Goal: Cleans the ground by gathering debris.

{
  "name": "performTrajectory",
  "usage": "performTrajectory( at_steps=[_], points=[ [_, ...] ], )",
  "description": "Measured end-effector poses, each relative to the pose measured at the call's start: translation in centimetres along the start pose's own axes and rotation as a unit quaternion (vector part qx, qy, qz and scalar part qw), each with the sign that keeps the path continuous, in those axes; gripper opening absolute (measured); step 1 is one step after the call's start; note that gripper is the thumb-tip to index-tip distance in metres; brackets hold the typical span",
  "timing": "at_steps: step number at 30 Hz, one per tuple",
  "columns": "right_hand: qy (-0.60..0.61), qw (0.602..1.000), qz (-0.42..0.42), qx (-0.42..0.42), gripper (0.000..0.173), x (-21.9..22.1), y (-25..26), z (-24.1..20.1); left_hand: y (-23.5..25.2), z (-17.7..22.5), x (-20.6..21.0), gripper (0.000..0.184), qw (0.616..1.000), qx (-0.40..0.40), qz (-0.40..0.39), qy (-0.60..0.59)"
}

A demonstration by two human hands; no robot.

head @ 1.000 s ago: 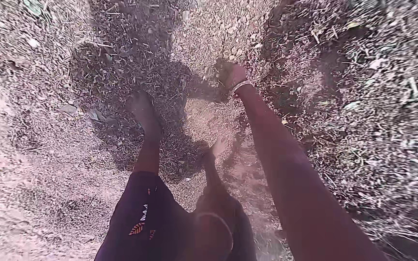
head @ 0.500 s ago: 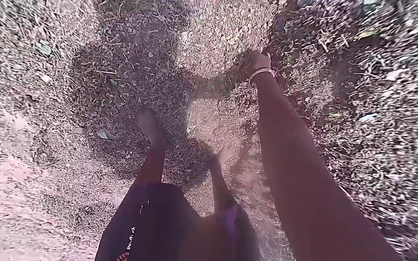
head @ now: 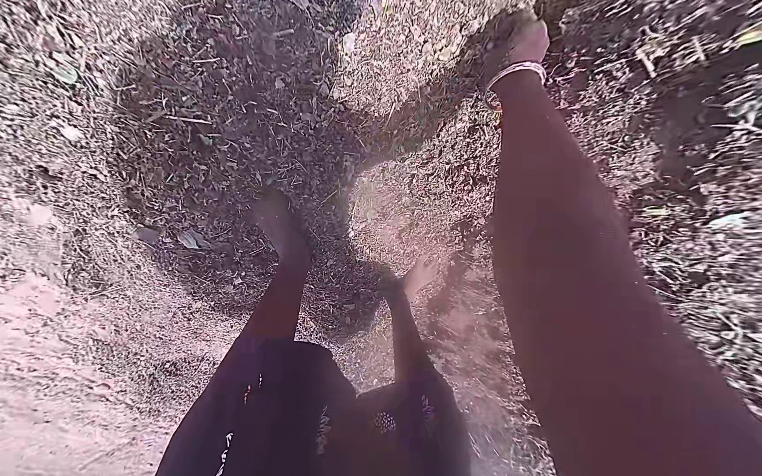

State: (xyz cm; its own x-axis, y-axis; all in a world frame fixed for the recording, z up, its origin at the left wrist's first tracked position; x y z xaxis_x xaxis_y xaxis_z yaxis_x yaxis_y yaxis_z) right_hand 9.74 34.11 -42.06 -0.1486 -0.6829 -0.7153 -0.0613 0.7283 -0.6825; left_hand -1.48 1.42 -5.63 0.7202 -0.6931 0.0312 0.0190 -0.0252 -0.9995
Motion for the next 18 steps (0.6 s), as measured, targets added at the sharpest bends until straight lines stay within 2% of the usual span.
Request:
performTrajectory(
  at_steps=[2,5,7,10,12,14,16,17,18],
  points=[
    [0.038,0.998,0.026,0.043,0.038,0.0,-1.6,1.4,-0.4,0.0,-0.1,0.061,1.0,0.002,-0.01,0.003],
    [0.128,0.987,0.058,0.079,0.035,-0.1,-2.9,3.2,-0.5,0.3,-0.9,0.065,1.0,0.002,-0.011,0.0],
    [0.146,0.988,0.041,0.038,0.039,0.5,-2.9,3.3,-0.6,0.2,-1.0,0.065,1.0,0.005,-0.003,-0.003],
    [0.117,0.993,0.008,-0.031,0.06,1.5,-2.4,1.9,-0.2,0.2,-0.9,0.063,1.0,0.01,0.008,0.001],
    [0.077,0.995,-0.011,-0.067,0.057,2.3,-2.8,0.2,-0.1,0.2,-0.6,0.062,1.0,0.013,0.012,0.005],
    [0.066,0.996,-0.016,-0.064,0.049,2.7,-3.7,-1.0,-0.6,0.4,-0.2,0.055,0.999,0.035,-0.015,0.02],
    [0.163,0.986,0.024,-0.036,0.047,2.2,-4.4,-0.9,-3.2,1.1,0.8,0.04,0.987,0.119,-0.084,0.074],
    [0.25,0.966,0.059,-0.024,0.047,1.9,-4.6,-0.3,-4.6,1.6,1.0,0.037,0.975,0.166,-0.103,0.105],
    [0.339,0.936,0.092,-0.023,0.045,1.7,-4.5,0.4,-4.9,2.0,0.9,0.034,0.972,0.178,-0.105,0.109]
  ],
)
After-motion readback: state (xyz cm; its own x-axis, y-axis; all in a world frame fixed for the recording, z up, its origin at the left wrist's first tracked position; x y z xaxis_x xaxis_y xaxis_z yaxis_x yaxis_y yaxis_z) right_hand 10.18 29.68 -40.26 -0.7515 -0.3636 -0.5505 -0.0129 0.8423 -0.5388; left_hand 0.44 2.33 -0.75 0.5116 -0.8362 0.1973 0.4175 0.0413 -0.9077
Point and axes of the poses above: each hand's wrist, its own y-axis towards the middle knuckle, its own x-axis out of the palm, z = x × y, the point moved 5 cm from there along y, towards the middle knuckle, and after that the axes turned 8 degrees about y, right-handed, at the moved point
